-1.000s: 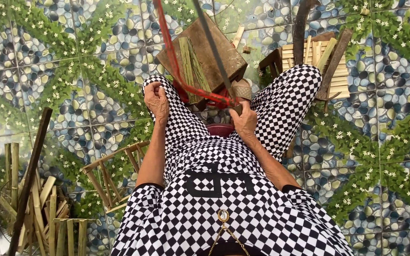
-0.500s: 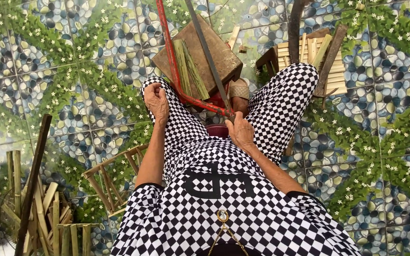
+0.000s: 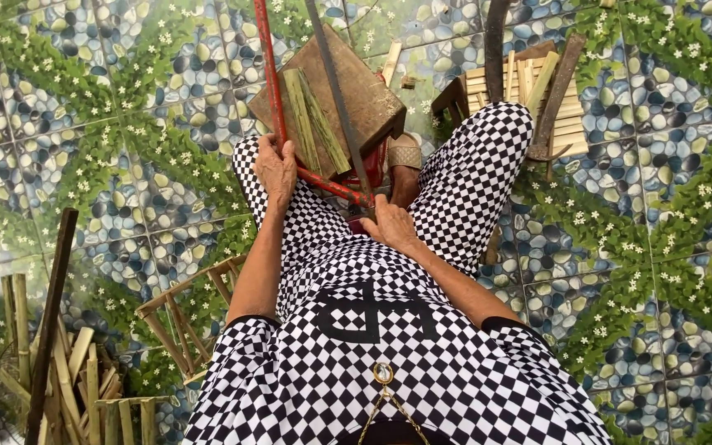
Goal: Assembling a small wooden frame by sawing bamboo strips and fitting them together on the floor.
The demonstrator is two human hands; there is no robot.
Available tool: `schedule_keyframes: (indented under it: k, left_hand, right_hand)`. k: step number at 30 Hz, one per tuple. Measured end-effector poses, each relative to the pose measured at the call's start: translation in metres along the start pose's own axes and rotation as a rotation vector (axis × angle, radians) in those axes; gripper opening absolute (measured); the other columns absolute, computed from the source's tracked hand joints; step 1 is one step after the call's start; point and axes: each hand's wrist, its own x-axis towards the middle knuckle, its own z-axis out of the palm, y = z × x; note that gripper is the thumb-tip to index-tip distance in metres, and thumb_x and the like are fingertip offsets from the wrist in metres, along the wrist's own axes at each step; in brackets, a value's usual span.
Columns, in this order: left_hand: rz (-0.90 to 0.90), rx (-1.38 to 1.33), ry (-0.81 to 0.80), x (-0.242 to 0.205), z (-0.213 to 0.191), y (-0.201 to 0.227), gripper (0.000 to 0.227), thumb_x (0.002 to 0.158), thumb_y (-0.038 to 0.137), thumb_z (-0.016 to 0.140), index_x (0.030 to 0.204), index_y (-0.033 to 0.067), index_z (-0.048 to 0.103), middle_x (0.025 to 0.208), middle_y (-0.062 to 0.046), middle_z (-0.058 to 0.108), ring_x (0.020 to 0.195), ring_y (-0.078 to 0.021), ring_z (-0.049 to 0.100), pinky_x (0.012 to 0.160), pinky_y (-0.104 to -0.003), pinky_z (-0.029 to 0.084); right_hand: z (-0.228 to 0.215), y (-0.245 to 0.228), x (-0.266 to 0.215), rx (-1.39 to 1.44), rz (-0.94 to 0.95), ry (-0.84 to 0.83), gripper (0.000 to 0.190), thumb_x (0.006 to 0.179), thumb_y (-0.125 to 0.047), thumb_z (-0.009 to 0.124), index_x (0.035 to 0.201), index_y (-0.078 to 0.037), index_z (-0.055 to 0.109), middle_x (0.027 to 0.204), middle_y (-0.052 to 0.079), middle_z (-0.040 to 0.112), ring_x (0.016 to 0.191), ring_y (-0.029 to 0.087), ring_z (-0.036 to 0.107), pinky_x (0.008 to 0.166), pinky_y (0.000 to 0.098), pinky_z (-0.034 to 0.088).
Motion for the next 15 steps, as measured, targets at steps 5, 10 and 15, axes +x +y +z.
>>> schedule_keyframes:
  k: [5,10,15]
  left_hand:
    - [0.029,-0.015,-0.007,0.003,-0.006,0.004,0.031,0.091,0.031,0.071,0.115,0.0144,0.060,0.093,-0.017,0.072,0.092,-0.0403,0.070,0.084,-0.050,0.051]
    - [0.017,-0.071,-0.070,0.000,-0.014,0.010,0.033,0.093,0.031,0.069,0.116,0.0094,0.060,0.093,-0.020,0.073,0.090,-0.0421,0.071,0.081,-0.052,0.052]
    - [-0.037,-0.254,0.035,0.014,0.003,-0.020,0.043,0.092,0.038,0.076,0.119,0.0077,0.062,0.091,-0.014,0.068,0.071,-0.0257,0.068,0.064,-0.038,0.055]
  right_hand:
    - [-0.065,-0.038,-0.029,-0.012,-0.071,-0.032,0.049,0.091,-0.041,0.067,0.112,0.001,0.054,0.104,0.031,0.068,0.104,0.052,0.066,0.093,0.0631,0.050]
    - [-0.179,-0.025,-0.050,0.457,-0.085,0.288,0.026,0.097,-0.031,0.068,0.110,-0.009,0.062,0.089,0.012,0.066,0.087,0.035,0.069,0.086,0.0517,0.056]
    - [-0.238,0.189,0.013,0.045,-0.007,1.285,0.008,0.092,-0.017,0.071,0.099,-0.015,0.068,0.087,0.010,0.071,0.080,0.035,0.070,0.071,0.0432,0.055]
